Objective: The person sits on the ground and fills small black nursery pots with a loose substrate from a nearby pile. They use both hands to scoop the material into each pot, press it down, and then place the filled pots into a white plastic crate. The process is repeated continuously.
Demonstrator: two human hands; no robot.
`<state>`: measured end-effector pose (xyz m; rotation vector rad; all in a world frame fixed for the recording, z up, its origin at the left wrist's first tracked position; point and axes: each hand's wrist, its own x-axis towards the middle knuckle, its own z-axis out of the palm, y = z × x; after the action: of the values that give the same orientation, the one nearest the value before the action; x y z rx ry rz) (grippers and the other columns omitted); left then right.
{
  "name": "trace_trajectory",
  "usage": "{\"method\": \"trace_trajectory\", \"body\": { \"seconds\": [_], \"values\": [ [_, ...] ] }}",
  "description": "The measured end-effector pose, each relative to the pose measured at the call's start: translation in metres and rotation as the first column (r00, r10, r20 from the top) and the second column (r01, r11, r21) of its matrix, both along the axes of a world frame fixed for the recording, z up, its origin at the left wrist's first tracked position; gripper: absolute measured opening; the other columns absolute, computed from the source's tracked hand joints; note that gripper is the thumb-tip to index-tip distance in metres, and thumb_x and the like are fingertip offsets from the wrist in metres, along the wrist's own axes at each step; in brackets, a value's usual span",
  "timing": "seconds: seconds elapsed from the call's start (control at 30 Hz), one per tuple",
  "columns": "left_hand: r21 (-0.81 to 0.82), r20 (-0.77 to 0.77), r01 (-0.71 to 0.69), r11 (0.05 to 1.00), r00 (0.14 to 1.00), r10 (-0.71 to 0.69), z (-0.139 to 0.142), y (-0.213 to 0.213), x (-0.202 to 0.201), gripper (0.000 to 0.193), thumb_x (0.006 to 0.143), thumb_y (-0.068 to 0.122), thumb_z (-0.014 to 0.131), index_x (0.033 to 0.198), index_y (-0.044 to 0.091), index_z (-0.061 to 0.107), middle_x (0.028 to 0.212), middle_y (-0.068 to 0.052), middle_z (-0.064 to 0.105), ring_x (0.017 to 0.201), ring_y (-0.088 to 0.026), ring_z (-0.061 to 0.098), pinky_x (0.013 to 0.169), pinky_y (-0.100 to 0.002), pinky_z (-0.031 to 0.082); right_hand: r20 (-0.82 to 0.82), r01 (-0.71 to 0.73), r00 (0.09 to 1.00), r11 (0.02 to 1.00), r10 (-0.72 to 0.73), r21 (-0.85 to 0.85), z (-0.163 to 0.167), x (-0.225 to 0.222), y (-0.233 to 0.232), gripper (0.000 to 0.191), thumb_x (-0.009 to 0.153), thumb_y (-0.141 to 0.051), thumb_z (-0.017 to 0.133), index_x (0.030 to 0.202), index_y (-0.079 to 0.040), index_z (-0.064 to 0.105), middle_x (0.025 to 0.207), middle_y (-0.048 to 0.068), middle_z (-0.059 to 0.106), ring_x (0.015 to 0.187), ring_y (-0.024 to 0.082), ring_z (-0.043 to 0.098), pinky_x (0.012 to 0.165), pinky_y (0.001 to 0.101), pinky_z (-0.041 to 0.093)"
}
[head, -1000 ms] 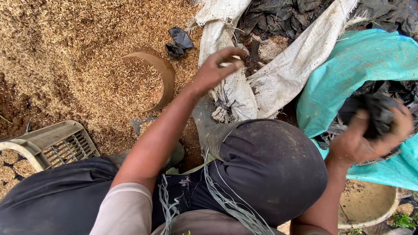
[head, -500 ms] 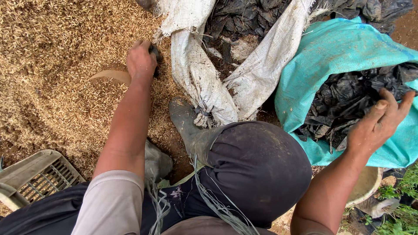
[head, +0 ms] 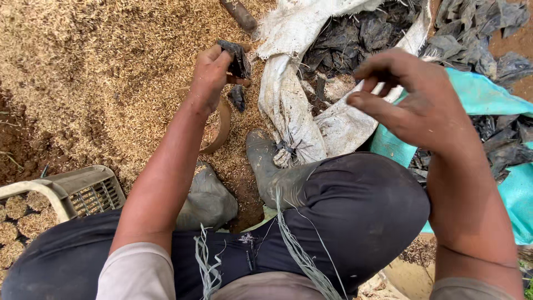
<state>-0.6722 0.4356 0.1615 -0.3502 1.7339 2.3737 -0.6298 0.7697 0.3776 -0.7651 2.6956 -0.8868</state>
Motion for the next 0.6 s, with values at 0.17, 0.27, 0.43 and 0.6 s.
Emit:
{"method": "trace_trajectory", "body": {
  "seconds": [0.17,0.27,0.43,0.6],
  "values": [
    [-0.29,-0.055,-0.023,0.957,0.998,0.008,0.074,-0.011,0.033,0.024,0.102,0.016,0.06,0.093,0.0,0.075,0.077,-0.007,0.072,0.061,-0.01,0.064,0.053,-0.027,0.054,0.028,-0.16,0.987,0.932,0.16,0.327,-0.015,-0.037,-0.14,0.079,0.077,-0.057,0.087,0.124,-0.002,0.056,0.098,0.012,0.068,0.075,0.03,0.066,0.069,0.0428,0.052],
    [-0.377,-0.074,-0.004,0.926,0.997,-0.026,0.102,-0.035,0.05,0.022,0.099,0.017,0.063,0.091,0.001,0.075,0.074,-0.004,0.071,0.058,-0.008,0.063,0.053,-0.027,0.055,0.015,-0.224,0.974,0.969,0.224,0.1,-0.028,-0.048,-0.175,0.035,0.094,-0.033,0.075,0.111,-0.004,0.067,0.086,0.011,0.071,0.076,0.022,0.068,0.069,0.0369,0.052],
    [-0.276,-0.043,0.131,0.952,0.988,-0.149,0.123,-0.097,0.073,0.016,0.098,0.016,0.066,0.097,0.003,0.077,0.074,-0.003,0.069,0.059,-0.008,0.064,0.057,-0.025,0.057,0.344,-0.152,0.92,0.98,0.189,-0.132,-0.046,-0.068,-0.189,0.022,0.1,-0.027,0.068,0.102,-0.005,0.064,0.084,0.005,0.07,0.075,0.011,0.065,0.064,0.0291,0.051],
    [-0.233,-0.024,0.049,0.971,0.998,-0.056,0.117,-0.109,0.09,0.029,0.103,0.027,0.062,0.092,0.003,0.073,0.072,-0.006,0.073,0.06,-0.01,0.07,0.058,-0.025,0.06,0.445,-0.047,0.887,0.983,0.123,-0.179,-0.069,-0.056,-0.212,0.023,0.101,-0.032,0.064,0.104,-0.01,0.061,0.087,0.001,0.068,0.077,0.008,0.068,0.067,0.0256,0.054]
  ]
}}
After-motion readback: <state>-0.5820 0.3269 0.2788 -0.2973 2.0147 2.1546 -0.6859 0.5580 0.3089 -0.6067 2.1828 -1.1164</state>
